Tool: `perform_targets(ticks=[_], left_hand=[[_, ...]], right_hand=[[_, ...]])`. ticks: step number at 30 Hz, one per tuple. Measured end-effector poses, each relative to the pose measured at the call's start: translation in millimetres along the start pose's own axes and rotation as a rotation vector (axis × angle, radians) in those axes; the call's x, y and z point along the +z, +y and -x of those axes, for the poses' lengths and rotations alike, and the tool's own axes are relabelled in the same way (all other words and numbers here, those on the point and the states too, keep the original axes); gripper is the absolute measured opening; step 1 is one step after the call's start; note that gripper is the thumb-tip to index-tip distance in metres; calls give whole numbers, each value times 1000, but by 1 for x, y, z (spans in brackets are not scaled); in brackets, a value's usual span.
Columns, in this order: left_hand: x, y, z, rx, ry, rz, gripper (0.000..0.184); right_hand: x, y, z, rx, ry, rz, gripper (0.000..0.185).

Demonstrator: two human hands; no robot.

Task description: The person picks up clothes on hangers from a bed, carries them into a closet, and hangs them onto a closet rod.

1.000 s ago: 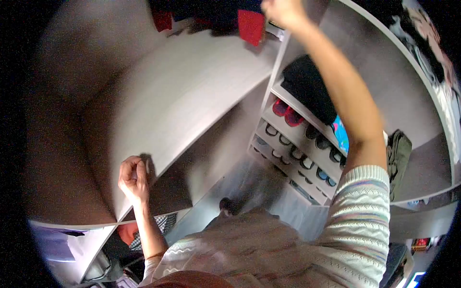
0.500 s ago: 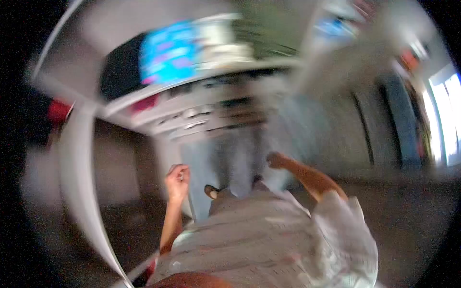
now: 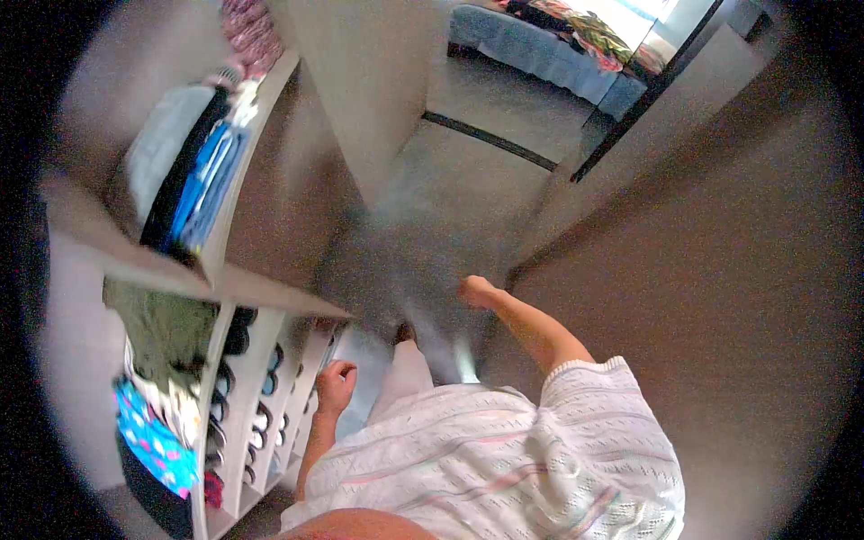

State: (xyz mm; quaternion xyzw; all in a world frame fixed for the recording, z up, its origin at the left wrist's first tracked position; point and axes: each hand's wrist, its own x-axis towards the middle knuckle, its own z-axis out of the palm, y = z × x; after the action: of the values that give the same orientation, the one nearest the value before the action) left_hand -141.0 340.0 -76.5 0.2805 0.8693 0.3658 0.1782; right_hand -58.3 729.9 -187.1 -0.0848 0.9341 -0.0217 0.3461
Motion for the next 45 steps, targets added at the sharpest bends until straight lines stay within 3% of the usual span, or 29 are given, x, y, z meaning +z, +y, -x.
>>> perform_targets(ticks=[2, 4, 7, 9, 14, 18, 22, 23, 24, 34, 39, 42, 45], left_hand=[[-3, 9, -55, 33, -48, -19, 10], [3, 21, -115, 57, -100, -2, 11], [6, 61, -200, 163, -226, -30, 11], [25, 82, -259, 257, -264, -16, 12], [91, 138, -405, 391, -339, -11, 12], [127, 200, -503, 425, -340, -31, 11], [156, 234, -577, 424, -363, -38, 11], [162, 240, -592, 437, -354, -4, 11], [168, 248, -606, 407, -345, 1, 11], [203, 260, -806, 253, -371, -161, 14], [235, 312, -953, 323, -453, -142, 13], [272, 377, -1043, 484, -523, -207, 12], [317, 441, -1097, 628, -590, -193, 12]], right_hand=[[-41, 3, 37, 318, 91, -616, 19], [-49, 25, 46, 534, 155, -984, 21], [-20, 64, 54, 712, 221, -1203, 23], [4, 86, 67, 765, 390, -1402, 23], [16, 161, 81, 1011, 184, -1708, 22], [-15, 256, 66, 1024, 232, -1737, 22], [-53, 381, 44, 918, 203, -1500, 26], [-69, 403, 43, 947, 378, -1551, 25], [-74, 437, 37, 898, 400, -1579, 23], [-217, 661, -32, 681, 556, -1643, 29], [-194, 758, -46, 912, 462, -1586, 23], [-180, 803, -40, 1109, 579, -1799, 21], [-169, 831, -23, 1221, 495, -1836, 22]])
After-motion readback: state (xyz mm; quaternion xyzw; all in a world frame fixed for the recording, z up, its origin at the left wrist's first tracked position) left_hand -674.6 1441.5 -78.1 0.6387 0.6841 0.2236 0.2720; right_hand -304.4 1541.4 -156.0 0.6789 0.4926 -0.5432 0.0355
